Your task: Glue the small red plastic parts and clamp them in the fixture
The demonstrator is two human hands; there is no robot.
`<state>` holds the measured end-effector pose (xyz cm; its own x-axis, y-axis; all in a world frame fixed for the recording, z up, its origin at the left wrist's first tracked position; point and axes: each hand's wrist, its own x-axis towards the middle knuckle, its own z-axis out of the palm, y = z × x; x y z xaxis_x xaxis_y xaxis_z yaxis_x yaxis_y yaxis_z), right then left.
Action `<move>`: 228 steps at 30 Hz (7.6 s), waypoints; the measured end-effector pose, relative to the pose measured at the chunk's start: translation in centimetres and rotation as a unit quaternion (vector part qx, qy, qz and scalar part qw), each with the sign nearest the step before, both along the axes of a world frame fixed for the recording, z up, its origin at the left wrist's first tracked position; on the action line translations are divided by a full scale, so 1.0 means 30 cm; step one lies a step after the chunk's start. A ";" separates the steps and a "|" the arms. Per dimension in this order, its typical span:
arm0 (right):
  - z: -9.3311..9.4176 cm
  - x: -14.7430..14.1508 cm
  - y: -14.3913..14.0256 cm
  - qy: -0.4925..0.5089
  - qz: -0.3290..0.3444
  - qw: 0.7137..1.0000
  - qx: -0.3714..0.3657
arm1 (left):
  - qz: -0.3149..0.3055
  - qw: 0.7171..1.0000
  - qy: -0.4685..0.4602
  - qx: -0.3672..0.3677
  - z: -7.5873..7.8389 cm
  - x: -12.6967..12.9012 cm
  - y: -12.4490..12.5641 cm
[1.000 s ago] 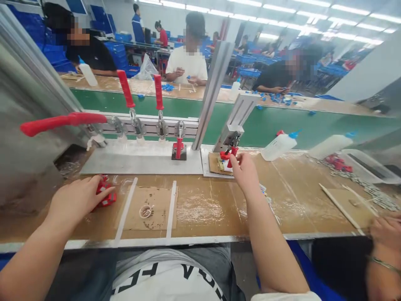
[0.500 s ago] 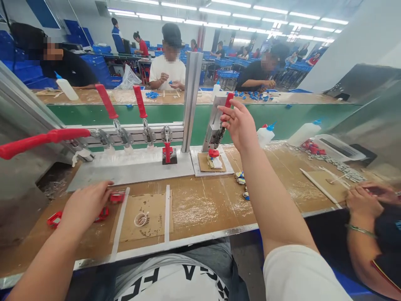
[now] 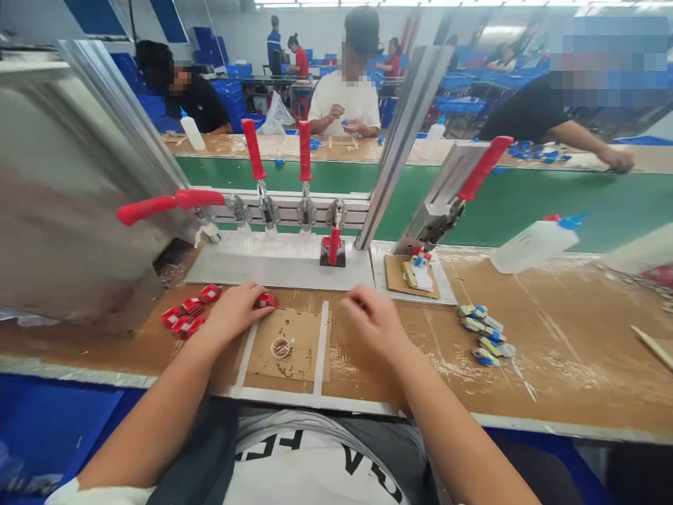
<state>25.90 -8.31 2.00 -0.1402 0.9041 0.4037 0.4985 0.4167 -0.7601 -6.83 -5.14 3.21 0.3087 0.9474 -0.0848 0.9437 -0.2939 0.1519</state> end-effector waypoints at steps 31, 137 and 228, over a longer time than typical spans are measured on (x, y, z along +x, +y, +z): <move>-0.120 -0.206 0.113 0.113 -0.014 0.984 -0.140 | -0.020 0.917 -0.379 -0.122 -0.161 0.219 0.087; -0.089 -0.280 -0.008 -0.202 0.269 0.939 0.067 | -0.016 0.873 -0.481 -0.078 -0.144 0.196 0.098; -0.112 0.490 0.182 -0.002 -0.198 0.974 -0.113 | -0.076 0.800 -0.563 -0.192 -0.055 1.034 0.317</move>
